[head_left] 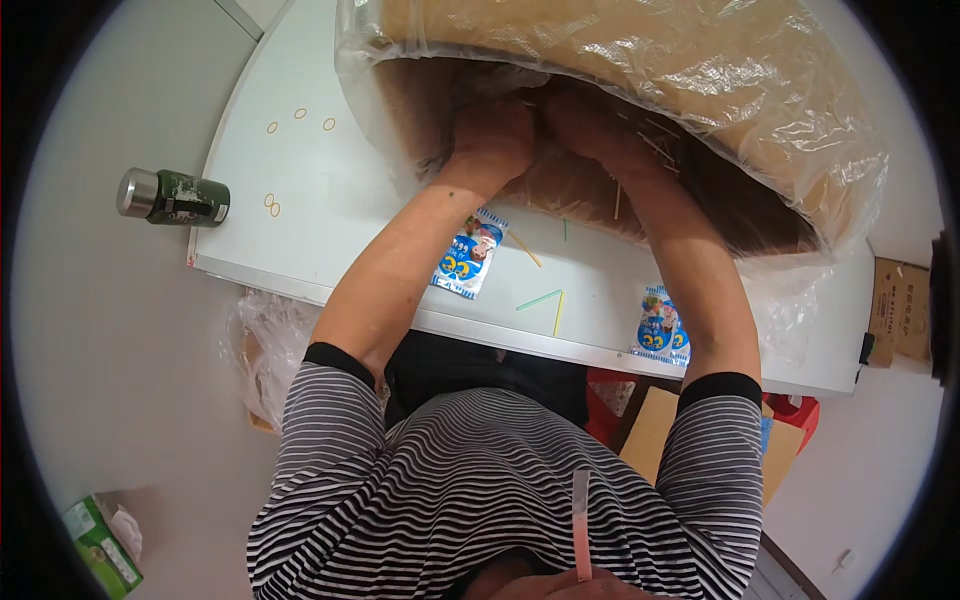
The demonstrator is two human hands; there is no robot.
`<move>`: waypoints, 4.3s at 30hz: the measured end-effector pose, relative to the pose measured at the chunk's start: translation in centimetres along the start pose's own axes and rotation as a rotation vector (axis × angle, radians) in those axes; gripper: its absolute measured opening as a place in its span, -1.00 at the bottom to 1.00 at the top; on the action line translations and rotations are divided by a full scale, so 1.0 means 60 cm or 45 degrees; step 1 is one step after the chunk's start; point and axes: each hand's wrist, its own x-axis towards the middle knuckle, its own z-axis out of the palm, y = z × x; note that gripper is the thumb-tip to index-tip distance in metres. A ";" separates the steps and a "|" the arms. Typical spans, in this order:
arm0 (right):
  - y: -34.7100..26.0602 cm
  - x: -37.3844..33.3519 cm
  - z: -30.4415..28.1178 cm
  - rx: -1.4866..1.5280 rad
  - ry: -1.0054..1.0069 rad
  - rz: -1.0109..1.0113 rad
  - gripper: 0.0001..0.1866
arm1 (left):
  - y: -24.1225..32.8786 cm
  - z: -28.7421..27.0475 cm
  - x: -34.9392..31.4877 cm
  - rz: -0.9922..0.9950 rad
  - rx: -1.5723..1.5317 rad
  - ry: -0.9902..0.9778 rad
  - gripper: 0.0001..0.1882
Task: Packaging bunches of thin incense sticks into small plastic packets.
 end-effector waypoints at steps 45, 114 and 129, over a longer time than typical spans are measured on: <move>0.083 0.013 -0.181 0.344 0.471 0.133 -0.74 | 0.038 0.046 0.085 0.247 -0.082 0.181 -0.69; 0.012 -0.068 -0.195 0.529 -0.034 0.018 -0.76 | 0.188 0.048 0.024 0.131 -0.353 -0.085 -0.70; 0.043 -0.109 -0.085 0.209 0.633 0.291 -0.64 | 0.120 0.032 -0.015 0.132 -1.371 -0.301 -0.81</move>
